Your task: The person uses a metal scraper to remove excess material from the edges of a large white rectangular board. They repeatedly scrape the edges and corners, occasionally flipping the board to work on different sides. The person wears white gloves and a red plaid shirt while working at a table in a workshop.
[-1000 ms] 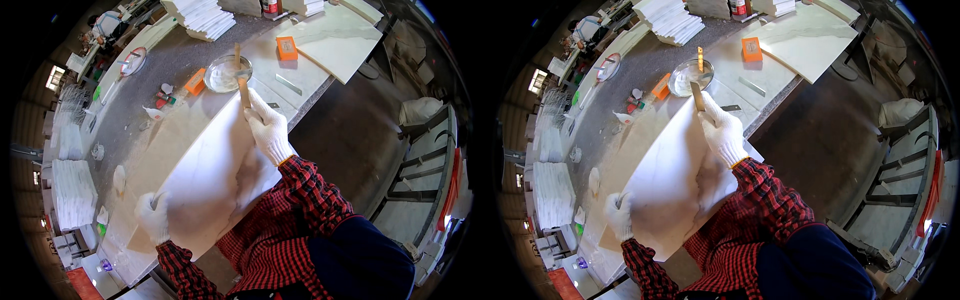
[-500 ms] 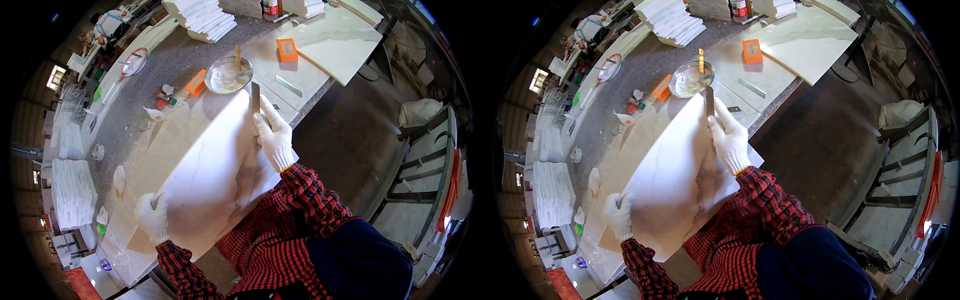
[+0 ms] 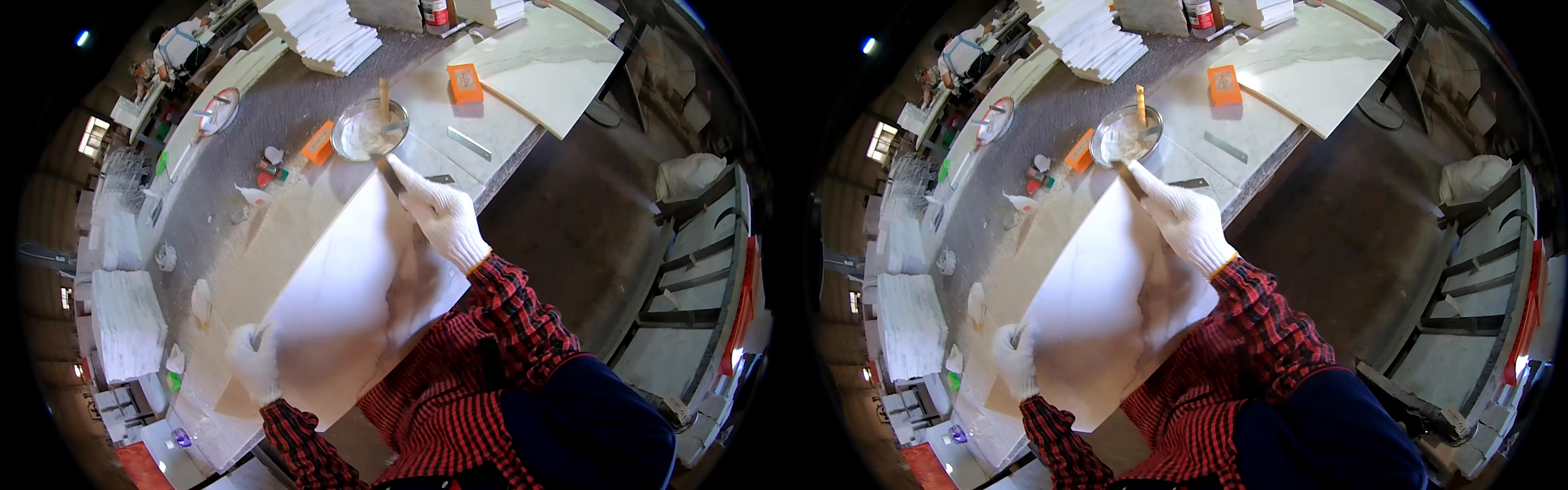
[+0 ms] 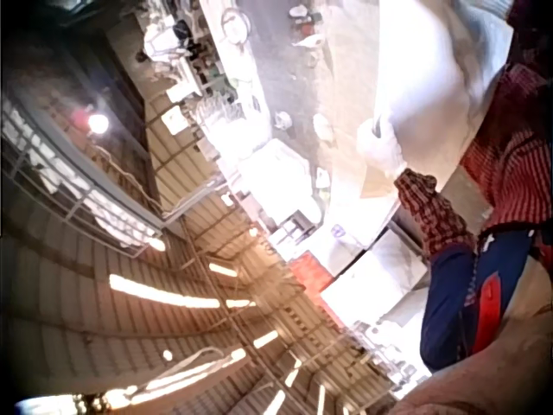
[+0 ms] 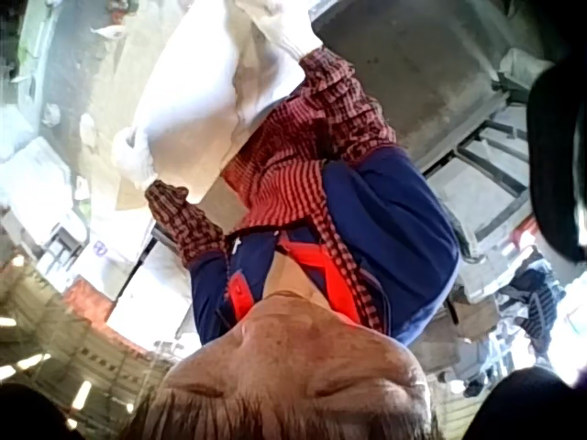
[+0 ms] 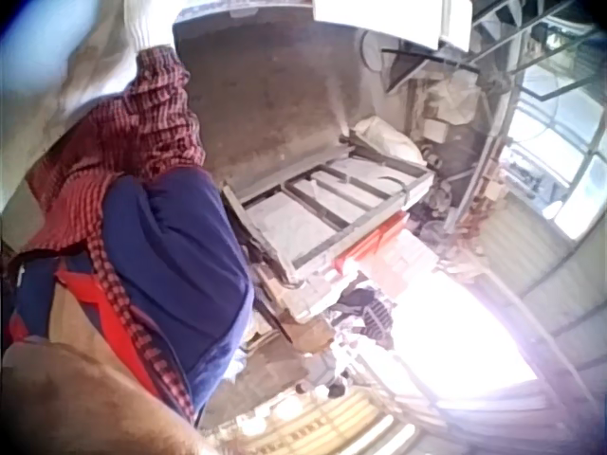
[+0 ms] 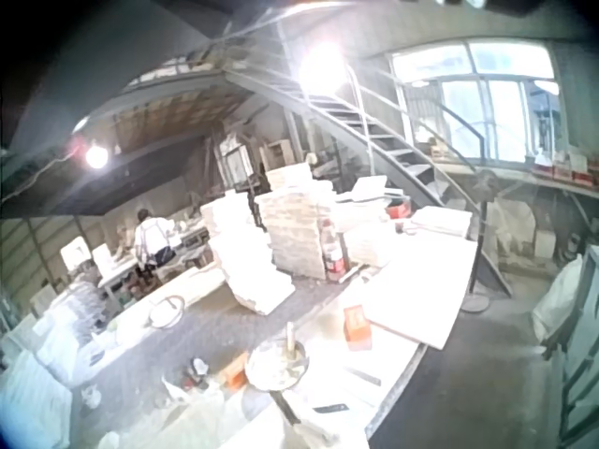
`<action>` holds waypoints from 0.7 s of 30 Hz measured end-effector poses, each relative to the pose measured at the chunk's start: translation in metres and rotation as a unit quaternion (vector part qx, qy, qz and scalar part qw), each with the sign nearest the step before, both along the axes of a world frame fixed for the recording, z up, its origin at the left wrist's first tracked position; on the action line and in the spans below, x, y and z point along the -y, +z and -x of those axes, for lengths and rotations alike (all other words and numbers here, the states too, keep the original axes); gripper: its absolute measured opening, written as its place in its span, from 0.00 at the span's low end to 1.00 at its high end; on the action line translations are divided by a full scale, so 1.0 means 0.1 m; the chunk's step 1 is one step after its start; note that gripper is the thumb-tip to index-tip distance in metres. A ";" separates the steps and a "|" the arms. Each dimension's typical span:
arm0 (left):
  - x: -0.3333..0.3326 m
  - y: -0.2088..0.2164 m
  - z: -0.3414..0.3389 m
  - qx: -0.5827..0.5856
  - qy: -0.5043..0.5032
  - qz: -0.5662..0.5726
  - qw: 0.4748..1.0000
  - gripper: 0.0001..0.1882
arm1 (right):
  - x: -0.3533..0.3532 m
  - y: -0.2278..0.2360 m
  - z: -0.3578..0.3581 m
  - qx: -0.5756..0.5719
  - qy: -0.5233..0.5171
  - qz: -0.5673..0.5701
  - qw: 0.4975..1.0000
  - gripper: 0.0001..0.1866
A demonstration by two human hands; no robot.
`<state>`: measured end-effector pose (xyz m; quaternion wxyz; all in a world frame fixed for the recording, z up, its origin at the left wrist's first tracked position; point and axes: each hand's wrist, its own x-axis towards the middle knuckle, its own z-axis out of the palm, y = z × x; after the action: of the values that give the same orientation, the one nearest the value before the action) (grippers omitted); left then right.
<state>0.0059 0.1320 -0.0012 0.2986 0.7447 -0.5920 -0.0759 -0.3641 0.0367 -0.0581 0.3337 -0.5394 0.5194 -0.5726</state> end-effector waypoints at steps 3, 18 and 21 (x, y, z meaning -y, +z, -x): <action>-0.01 0.00 -0.03 -0.001 -0.008 0.004 1.000 0.20 | -0.08 0.07 0.14 0.226 0.004 -0.115 0.967 0.25; -0.45 0.44 0.45 -0.026 0.034 0.008 0.999 0.10 | -0.05 0.13 0.78 0.474 0.199 -0.301 0.803 0.19; -0.63 0.45 0.33 -0.076 0.008 -0.031 0.997 0.11 | 0.06 0.23 0.90 0.453 0.284 -0.318 0.783 0.20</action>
<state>-0.0276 0.1948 0.0434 0.3199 0.7505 -0.5588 -0.1487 -0.4540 0.0309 -0.0354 0.8309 -0.2042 0.2843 -0.4326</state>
